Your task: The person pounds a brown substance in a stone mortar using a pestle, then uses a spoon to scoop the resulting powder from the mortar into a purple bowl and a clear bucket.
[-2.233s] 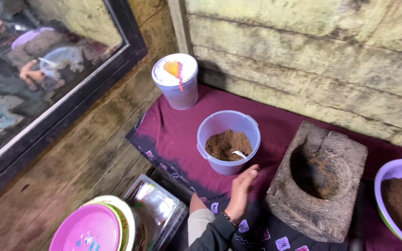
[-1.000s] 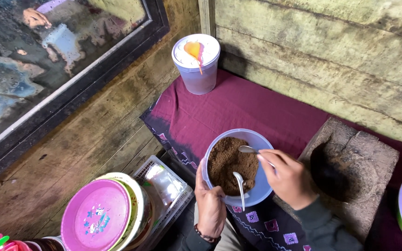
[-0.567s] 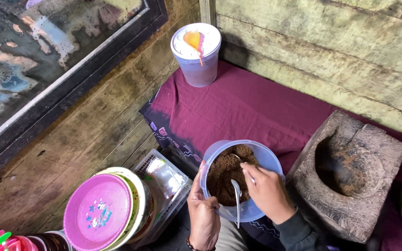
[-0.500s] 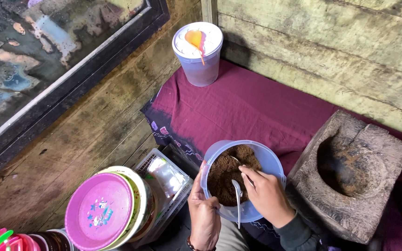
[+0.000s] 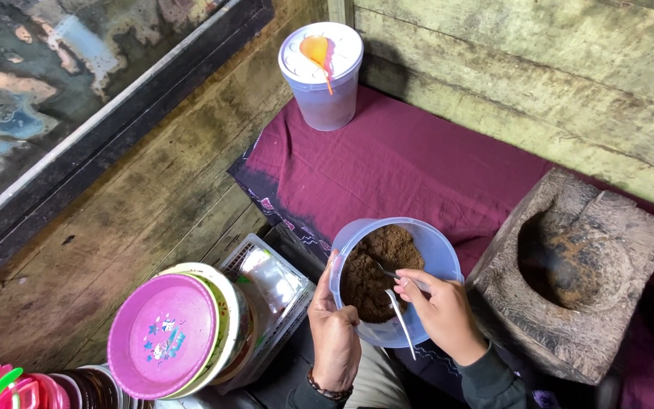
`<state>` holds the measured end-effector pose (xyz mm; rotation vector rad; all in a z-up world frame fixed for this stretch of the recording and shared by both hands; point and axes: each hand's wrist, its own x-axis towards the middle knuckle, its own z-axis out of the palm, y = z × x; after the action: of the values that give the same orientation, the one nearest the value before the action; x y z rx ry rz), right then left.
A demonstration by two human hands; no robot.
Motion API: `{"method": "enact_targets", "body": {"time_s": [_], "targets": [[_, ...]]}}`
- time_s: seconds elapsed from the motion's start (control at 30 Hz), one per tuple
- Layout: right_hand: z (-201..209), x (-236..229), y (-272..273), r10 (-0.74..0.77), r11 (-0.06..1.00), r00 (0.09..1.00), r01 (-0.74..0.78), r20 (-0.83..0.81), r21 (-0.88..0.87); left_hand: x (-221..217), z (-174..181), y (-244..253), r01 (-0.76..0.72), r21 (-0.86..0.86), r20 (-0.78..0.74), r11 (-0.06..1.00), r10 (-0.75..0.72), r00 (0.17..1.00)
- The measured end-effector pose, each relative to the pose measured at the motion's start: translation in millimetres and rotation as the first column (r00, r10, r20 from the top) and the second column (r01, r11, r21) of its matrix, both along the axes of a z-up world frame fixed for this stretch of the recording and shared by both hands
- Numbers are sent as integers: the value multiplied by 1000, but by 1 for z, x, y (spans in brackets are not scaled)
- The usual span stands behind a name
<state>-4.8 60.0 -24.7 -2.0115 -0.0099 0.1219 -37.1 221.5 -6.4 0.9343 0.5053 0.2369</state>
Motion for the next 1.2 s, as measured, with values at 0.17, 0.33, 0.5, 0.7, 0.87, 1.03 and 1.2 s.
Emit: {"method": "enact_targets", "body": {"time_s": [0.17,0.33,0.5,0.7,0.87,1.03,1.2], "targets": [[18,-3,-3,-66,987,997,70,-29,148,0,7,-1,51,91,-9,995,-50,999],[34,-6,-9,-140,961,988,152,-65,233,7,10,-4,9,69,5,998,-10,1000],[46,-7,-19,-185,930,977,209,-105,303,9,32,-10,17,50,-109,999,-12,994],[39,-8,-29,-227,912,970,242,-84,332,16,25,-13,5,177,-20,984,-1,1000],[40,-9,-33,-242,897,966,260,-95,356,23,14,-15,-43,323,-30,945,55,998],[35,-9,-36,-206,907,976,215,-64,363,22,5,-24,-76,363,19,929,74,997],[40,-9,-40,-234,894,969,248,-82,374,22,6,-27,-92,317,54,944,79,995]]}}
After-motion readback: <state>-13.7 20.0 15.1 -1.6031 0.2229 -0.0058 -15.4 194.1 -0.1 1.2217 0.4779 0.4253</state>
